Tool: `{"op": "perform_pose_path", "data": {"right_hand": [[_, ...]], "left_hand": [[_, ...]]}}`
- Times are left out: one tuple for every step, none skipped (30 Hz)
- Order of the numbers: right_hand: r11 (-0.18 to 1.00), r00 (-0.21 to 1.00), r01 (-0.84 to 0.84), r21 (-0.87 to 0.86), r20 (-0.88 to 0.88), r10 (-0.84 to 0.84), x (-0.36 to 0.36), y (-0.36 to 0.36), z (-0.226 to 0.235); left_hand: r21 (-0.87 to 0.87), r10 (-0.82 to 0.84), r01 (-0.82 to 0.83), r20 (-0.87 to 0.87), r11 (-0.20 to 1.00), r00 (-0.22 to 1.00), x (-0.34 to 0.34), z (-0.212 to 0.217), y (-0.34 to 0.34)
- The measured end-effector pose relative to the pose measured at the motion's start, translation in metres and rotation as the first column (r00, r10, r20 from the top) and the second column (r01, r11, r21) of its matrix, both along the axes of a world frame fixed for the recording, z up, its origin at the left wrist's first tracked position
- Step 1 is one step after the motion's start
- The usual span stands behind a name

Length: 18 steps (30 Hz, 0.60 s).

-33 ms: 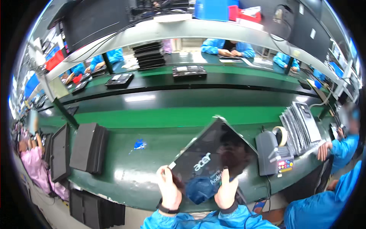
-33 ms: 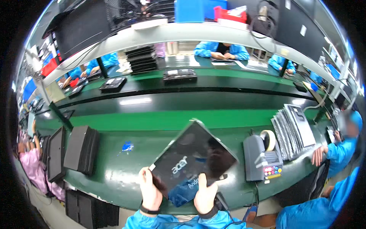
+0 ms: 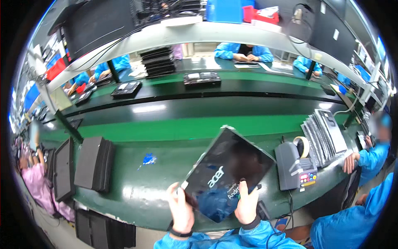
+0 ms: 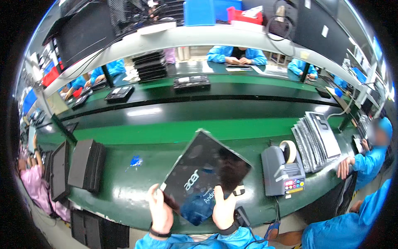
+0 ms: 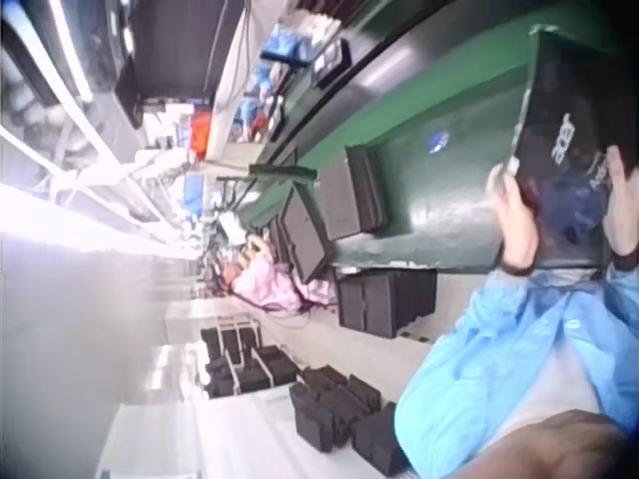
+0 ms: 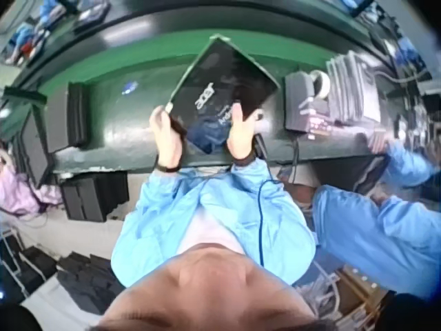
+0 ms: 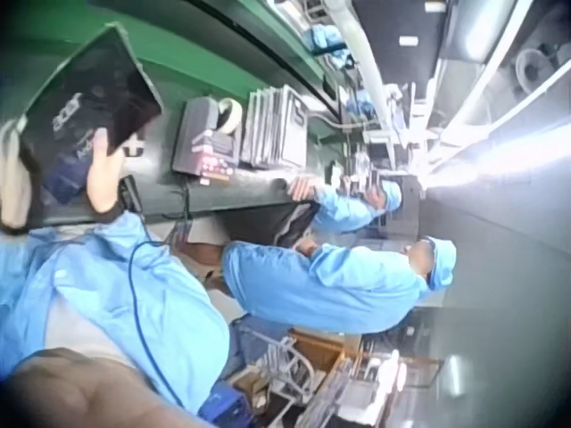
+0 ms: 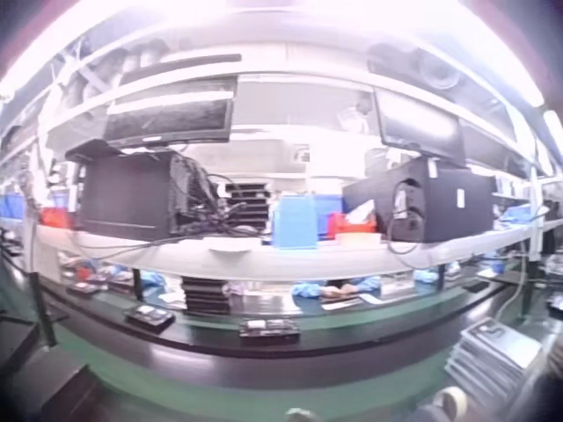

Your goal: Assembling or cleaning electronic tablets on a production line.

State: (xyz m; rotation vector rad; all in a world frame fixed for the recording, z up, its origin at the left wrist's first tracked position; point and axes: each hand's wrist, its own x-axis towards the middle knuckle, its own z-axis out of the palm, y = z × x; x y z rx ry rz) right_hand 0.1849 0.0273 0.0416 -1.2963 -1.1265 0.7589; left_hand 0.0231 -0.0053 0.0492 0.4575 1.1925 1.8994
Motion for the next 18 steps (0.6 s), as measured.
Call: {"op": "perform_pose_path", "data": {"right_hand": [[0.992,0.993,-0.12,-0.038,-0.02,0.119,0.015,0.007,0.003],[0.966,0.969,-0.245,-0.078,-0.048,0.242,0.026,0.012,0.005],[0.964,0.978,-0.193,-0.186,0.048,0.205,0.025,0.015,0.028],[0.944,0.949,-0.312,-0.108,0.001,0.314,0.033,0.015,0.033],[0.928,0.935,-0.343,-0.147,0.041,0.353,0.034,0.013,0.041],[0.903,0.911,-0.385,-0.188,0.076,0.404,0.035,0.008,0.045],[0.864,0.882,-0.416,-0.285,0.104,0.459,0.035,0.007,0.039],[0.83,0.863,-0.474,-0.293,0.034,0.505,0.032,0.006,0.035],[0.861,0.879,-0.476,-0.179,-0.121,0.461,0.022,0.004,0.029],[0.888,0.864,-0.455,-0.065,-0.276,0.422,0.015,0.004,0.025],[0.89,0.865,-0.451,-0.065,-0.278,0.418,0.017,0.005,0.029],[0.904,0.901,-0.421,-0.068,-0.147,0.408,0.02,0.007,0.037],[0.918,0.921,-0.39,-0.068,-0.012,0.39,0.022,0.01,0.043],[0.922,0.924,-0.381,-0.071,-0.016,0.381,0.023,0.016,0.046],[0.917,0.912,-0.393,-0.069,0.096,0.398,0.025,0.023,0.046],[0.911,0.888,-0.407,-0.069,0.207,0.412,0.027,0.027,0.045],[0.888,0.869,-0.459,-0.038,0.19,0.457,0.029,0.027,0.041],[0.89,0.871,-0.454,-0.04,0.192,0.453,0.029,0.028,0.043]], "left_hand": [[-0.068,0.044,-0.05,-0.077,0.996,0.996,-0.005,-0.006,-0.011],[-0.134,0.089,-0.111,-0.16,0.985,0.983,-0.014,-0.01,-0.018],[-0.13,0.102,-0.147,-0.3,0.981,0.949,-0.03,-0.011,-0.019],[-0.125,0.107,-0.176,-0.428,0.977,0.897,-0.041,-0.009,-0.022],[-0.084,-0.048,0.011,-0.449,0.996,0.892,-0.051,-0.005,-0.018],[-0.03,-0.194,0.201,-0.437,0.979,0.878,-0.05,0.006,-0.012],[-0.015,-0.317,0.337,-0.387,0.941,0.866,-0.048,0.008,-0.004],[0.007,-0.436,0.465,-0.338,0.885,0.834,-0.043,0.008,0.003],[-0.152,-0.395,0.364,-0.34,0.919,0.853,-0.029,0.016,0.008],[-0.189,-0.347,0.311,-0.204,0.931,0.915,-0.021,0.014,0.008],[-0.165,-0.318,0.289,-0.199,0.943,0.927,-0.017,0.006,0.008],[-0.142,-0.294,0.27,-0.194,0.952,0.936,-0.016,-0.001,0.007],[-0.146,-0.303,0.278,-0.195,0.949,0.933,-0.016,-0.004,0.005],[-0.157,-0.304,0.28,-0.161,0.947,0.939,-0.017,-0.007,0.003],[-0.167,-0.301,0.279,-0.124,0.946,0.946,-0.017,-0.009,0.001],[-0.171,-0.306,0.284,-0.122,0.943,0.944,-0.019,-0.012,-0.002],[-0.185,-0.316,0.293,-0.107,0.938,0.943,-0.022,-0.015,-0.004],[-0.195,-0.326,0.304,-0.092,0.933,0.941,-0.023,-0.016,-0.003]]}}
